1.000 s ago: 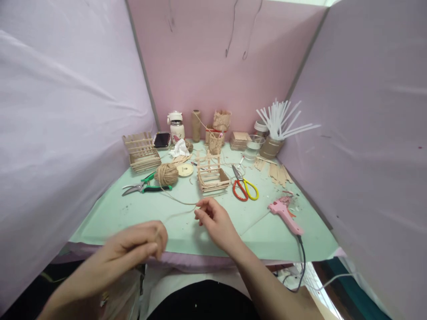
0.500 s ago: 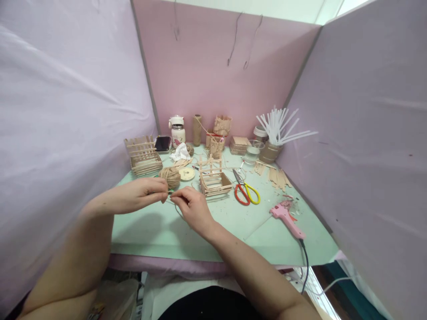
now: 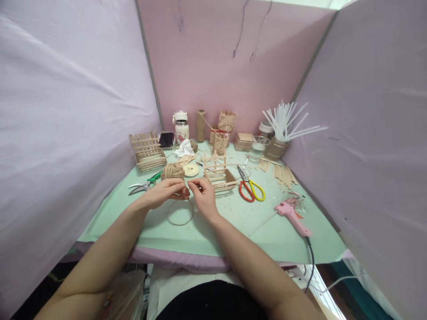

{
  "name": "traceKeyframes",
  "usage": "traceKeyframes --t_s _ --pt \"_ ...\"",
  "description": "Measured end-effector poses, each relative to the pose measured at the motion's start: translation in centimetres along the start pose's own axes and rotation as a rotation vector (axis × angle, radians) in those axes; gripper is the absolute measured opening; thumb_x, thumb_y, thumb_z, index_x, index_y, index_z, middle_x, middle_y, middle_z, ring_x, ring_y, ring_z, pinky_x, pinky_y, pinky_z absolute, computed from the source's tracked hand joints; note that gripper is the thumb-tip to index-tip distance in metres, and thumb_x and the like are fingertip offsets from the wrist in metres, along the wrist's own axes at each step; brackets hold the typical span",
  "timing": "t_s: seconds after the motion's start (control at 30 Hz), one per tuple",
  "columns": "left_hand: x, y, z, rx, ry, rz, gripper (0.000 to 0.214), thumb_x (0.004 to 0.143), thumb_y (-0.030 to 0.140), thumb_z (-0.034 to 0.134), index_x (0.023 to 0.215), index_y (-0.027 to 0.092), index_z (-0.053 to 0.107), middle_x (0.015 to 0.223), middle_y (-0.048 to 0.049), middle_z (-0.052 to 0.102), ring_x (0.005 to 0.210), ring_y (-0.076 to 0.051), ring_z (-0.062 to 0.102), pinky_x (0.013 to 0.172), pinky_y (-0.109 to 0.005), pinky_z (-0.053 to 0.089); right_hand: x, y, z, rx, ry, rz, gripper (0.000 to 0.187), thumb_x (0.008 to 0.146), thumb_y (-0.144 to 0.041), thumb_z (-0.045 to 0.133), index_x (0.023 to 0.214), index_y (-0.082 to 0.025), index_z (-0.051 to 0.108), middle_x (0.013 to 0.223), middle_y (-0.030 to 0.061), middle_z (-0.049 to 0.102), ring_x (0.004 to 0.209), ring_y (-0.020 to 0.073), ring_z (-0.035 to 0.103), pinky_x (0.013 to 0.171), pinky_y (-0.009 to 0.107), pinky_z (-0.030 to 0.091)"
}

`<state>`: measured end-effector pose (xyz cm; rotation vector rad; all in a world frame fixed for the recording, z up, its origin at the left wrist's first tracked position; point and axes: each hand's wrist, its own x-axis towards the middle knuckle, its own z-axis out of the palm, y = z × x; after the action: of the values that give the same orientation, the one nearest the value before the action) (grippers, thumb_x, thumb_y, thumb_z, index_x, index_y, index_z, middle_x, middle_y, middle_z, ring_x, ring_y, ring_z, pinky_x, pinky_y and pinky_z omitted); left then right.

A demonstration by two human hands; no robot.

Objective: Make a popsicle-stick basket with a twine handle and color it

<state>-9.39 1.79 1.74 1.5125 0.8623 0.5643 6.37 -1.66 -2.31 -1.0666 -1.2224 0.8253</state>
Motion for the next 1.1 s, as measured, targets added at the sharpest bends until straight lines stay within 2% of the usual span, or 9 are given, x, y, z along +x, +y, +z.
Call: traceKeyframes --t_s 0.07,0.13,0.2,0.27,0.43,0.63,0.8,0.93,1.1 --pt "0.1 -0.1 0.5 -0.112 0.004 -0.06 0.035 0.076 0.048 0.064 0.071 0.015 0.054 0.08 -0.0043 0.064 0.074 -0.015 0.064 0.077 -0.032 0.051 0.1 0.1 -0.2 0.007 0.005 0.024 0.021 0.078 -0.041 0.065 0.078 -0.02 0.069 0.075 0.0013 0.065 0.072 0.0154 0.056 0.068 0.028 0.045" --pt "0.2 -0.1 0.9 -0.154 0.011 -0.078 0.035 0.076 0.048 0.063 0.071 0.015 0.052 0.077 -0.003 0.062 0.059 -0.009 0.058 0.063 -0.025 0.049 0.1 0.0 -0.3 0.036 -0.008 0.052 0.022 0.077 -0.041 0.065 0.079 -0.02 0.068 0.071 0.0002 0.063 0.068 0.0145 0.054 0.067 0.029 0.045" --pt "0.2 -0.2 1.1 -0.147 0.029 -0.062 0.034 0.079 0.047 0.059 0.071 0.016 0.048 0.068 0.0014 0.055 0.046 -0.003 0.041 0.048 -0.019 0.035 0.1 -0.1 -0.3 0.053 -0.028 0.066 0.022 0.077 -0.042 0.066 0.079 -0.02 0.068 0.068 -0.0008 0.061 0.065 0.0137 0.051 0.067 0.029 0.045" --pt "0.4 -0.3 1.2 -0.086 0.064 -0.021 0.034 0.083 0.047 0.054 0.069 0.018 0.044 0.06 0.0055 0.044 0.043 -0.003 0.028 0.042 -0.017 0.023 0.0 -0.3 -0.3 0.053 -0.053 0.076 0.023 0.076 -0.043 0.067 0.078 -0.02 0.067 0.066 -0.0012 0.06 0.062 0.0133 0.049 0.065 0.029 0.045" --pt "0.5 -0.5 0.9 0.245 0.167 0.108 0.033 0.086 0.044 0.047 0.066 0.018 0.041 0.06 0.005 0.038 0.05 -0.007 0.033 0.045 -0.02 0.026 -0.2 -0.4 -0.2 0.114 -0.06 0.125 0.026 0.075 -0.045 0.068 0.077 -0.019 0.063 0.067 -0.0017 0.058 0.06 0.0119 0.049 0.061 0.027 0.043" --pt "0.1 0.0 0.4 0.383 0.123 0.096 0.028 0.084 0.04 0.046 0.069 0.017 0.054 0.065 0.0022 0.047 0.059 -0.011 0.04 0.052 -0.022 0.032 -0.2 -0.2 -0.2 0.2 -0.027 0.173 0.026 0.075 -0.045 0.068 0.078 -0.019 0.061 0.063 -0.0038 0.056 0.059 0.0108 0.05 0.061 0.026 0.043" --pt "0.0 -0.1 0.0 0.322 0.027 0.045 0.026 0.082 0.037 0.048 0.069 0.017 0.056 0.064 0.0028 0.046 0.058 -0.01 0.04 0.053 -0.022 0.031 -0.1 -0.2 0.0 0.4 -0.068 0.307 0.029 0.069 -0.044 0.073 0.073 -0.019 0.059 0.064 -0.0041 0.053 0.059 0.0092 0.047 0.057 0.024 0.04" --pt "0.0 -0.1 -0.2 0.18 -0.056 -0.011 0.024 0.08 0.037 0.051 0.07 0.016 0.058 0.063 0.0034 0.043 0.054 -0.009 0.036 0.05 -0.022 0.025 0.1 -0.7 -0.2 0.627 -0.23 0.505 0.025 0.066 -0.037 0.074 0.067 -0.019 0.057 0.064 -0.0028 0.05 0.059 0.0093 0.042 0.048 0.021 0.031" --pt "-0.1 -0.1 -0.1 0.113 -0.061 -0.042 0.026 0.078 0.038 0.054 0.067 0.015 0.059 0.061 0.0035 0.042 0.051 -0.007 0.032 0.048 -0.022 0.022 0.1 -0.9 -0.5 0.701 -0.315 0.558 0.026 0.066 -0.038 0.075 0.068 -0.019 0.057 0.067 -0.0011 0.052 0.06 0.0097 0.042 0.046 0.021 0.026"
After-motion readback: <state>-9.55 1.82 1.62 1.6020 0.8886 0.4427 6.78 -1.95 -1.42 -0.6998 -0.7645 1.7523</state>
